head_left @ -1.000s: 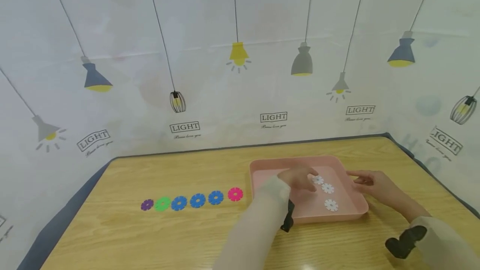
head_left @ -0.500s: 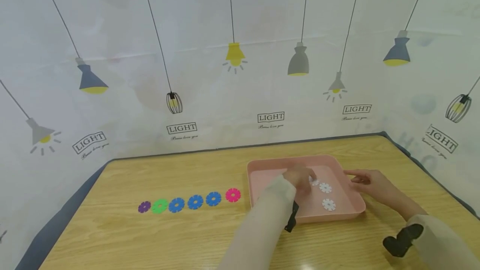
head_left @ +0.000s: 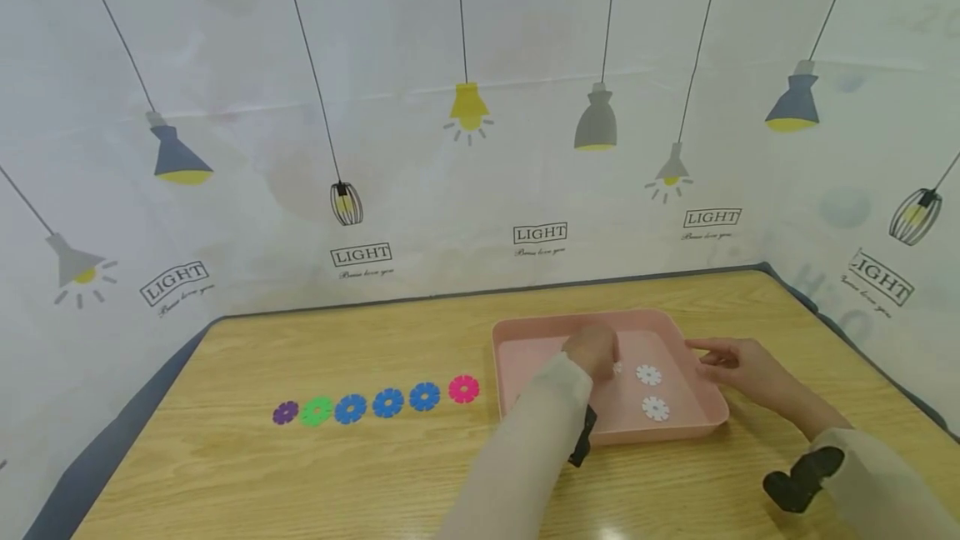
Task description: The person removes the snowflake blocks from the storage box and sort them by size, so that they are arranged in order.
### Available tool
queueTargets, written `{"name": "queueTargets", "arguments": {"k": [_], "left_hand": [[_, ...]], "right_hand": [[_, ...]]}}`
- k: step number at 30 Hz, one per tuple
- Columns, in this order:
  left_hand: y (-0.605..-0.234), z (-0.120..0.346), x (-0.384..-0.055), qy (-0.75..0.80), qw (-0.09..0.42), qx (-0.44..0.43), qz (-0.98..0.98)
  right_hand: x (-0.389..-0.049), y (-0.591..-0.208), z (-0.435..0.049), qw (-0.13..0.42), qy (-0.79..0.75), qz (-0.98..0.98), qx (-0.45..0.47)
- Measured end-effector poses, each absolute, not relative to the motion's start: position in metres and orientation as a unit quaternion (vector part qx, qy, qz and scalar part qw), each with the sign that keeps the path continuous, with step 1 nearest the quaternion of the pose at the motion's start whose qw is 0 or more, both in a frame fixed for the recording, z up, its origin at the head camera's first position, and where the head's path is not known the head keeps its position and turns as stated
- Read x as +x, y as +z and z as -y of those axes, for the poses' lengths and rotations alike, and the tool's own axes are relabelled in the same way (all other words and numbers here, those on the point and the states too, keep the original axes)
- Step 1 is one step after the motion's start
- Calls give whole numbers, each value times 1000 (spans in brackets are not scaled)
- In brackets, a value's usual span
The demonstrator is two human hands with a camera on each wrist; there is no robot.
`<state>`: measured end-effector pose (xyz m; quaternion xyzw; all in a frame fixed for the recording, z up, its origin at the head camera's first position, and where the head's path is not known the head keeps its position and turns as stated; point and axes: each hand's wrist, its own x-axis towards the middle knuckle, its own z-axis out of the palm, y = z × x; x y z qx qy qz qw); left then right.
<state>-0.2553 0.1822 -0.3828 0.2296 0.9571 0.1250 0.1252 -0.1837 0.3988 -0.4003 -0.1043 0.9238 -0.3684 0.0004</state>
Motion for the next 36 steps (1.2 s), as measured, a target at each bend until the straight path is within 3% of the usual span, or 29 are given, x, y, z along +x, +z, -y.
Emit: {"name": "queueTargets", "arguments": {"k": [13, 21, 31, 36], "left_hand": [[-383, -161, -267, 214, 166, 280, -921], [-374, -124, -274, 304, 195, 286, -887], [-353, -27, -274, 335, 115, 321, -878], [-348, 42, -268, 338, 93, 288, -891]], "right_hand": [[-187, -403, -399, -20, -348, -930, -118], [-185, -402, -399, -22, -336, -934, -117], [-185, -403, -399, -34, -327, -937, -116], [-186, -403, -399, -35, -328, -936, -121]]}}
